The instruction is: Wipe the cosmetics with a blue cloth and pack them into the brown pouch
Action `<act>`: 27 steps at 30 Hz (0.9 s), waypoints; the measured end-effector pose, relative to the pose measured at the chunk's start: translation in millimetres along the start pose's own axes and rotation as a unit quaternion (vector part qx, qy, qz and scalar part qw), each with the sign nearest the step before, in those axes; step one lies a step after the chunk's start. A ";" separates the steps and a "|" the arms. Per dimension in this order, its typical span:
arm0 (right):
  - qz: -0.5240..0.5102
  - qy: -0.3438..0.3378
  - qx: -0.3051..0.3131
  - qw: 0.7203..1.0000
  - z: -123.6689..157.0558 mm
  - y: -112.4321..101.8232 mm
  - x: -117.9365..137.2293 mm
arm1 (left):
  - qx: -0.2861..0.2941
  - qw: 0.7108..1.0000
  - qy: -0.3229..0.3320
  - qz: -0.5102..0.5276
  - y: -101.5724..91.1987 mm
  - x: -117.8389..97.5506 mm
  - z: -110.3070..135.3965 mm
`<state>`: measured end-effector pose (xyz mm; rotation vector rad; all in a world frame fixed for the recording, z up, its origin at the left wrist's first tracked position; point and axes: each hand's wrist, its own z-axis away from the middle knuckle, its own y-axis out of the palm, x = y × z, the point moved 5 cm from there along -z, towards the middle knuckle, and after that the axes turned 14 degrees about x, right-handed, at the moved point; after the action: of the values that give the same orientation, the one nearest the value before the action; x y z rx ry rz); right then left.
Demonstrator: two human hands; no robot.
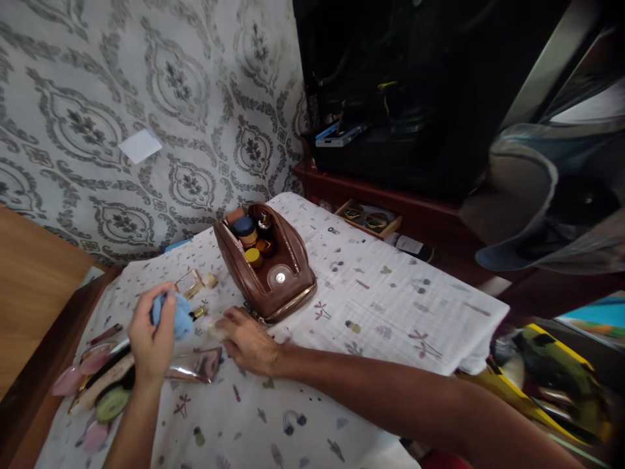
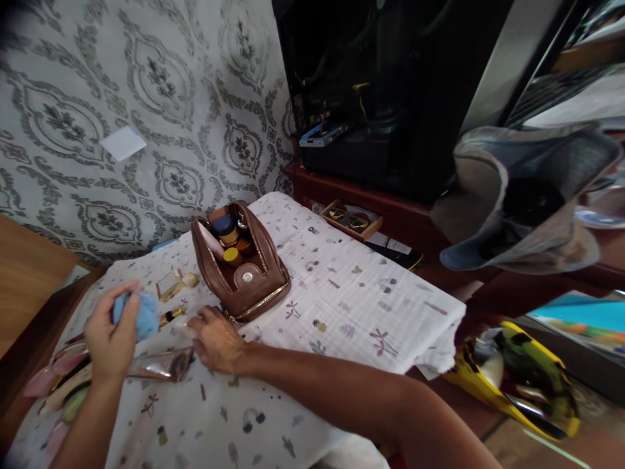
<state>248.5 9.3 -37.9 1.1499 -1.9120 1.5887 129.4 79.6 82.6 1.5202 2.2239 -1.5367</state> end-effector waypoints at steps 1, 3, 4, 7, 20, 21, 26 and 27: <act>0.024 0.009 0.014 1.000 -0.2 1.7 0.3 | 0.025 0.998 0.058 -0.028 0.4 -21.6 -18.8; 0.058 0.020 0.039 0.997 -0.7 4.0 1.4 | 0.093 0.980 0.151 -0.089 10.0 -63.2 -58.8; 0.068 0.024 0.048 0.996 -0.8 4.7 1.8 | 0.136 0.966 0.173 -0.134 19.9 -80.3 -79.2; 0.079 0.029 0.051 0.995 -0.6 4.8 2.1 | 0.261 0.892 0.170 -0.326 64.0 -111.6 -134.0; 0.092 0.032 0.029 0.995 0.6 1.7 3.0 | 0.460 0.695 0.062 -0.549 165.8 -104.4 -194.8; 0.091 0.031 0.028 0.995 0.8 1.2 3.3 | 0.457 0.699 0.060 -0.547 166.7 -103.4 -196.2; 0.091 0.030 0.036 0.995 0.9 0.8 3.7 | 0.450 0.696 0.063 -0.556 172.4 -98.9 -203.4; 0.093 0.032 0.038 0.994 0.7 0.9 3.5 | 0.452 0.693 0.062 -0.558 174.1 -97.8 -204.3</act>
<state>245.9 7.4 -36.1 0.9598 -1.9813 1.7869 399.2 167.0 116.6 -0.1019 2.7447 -3.2501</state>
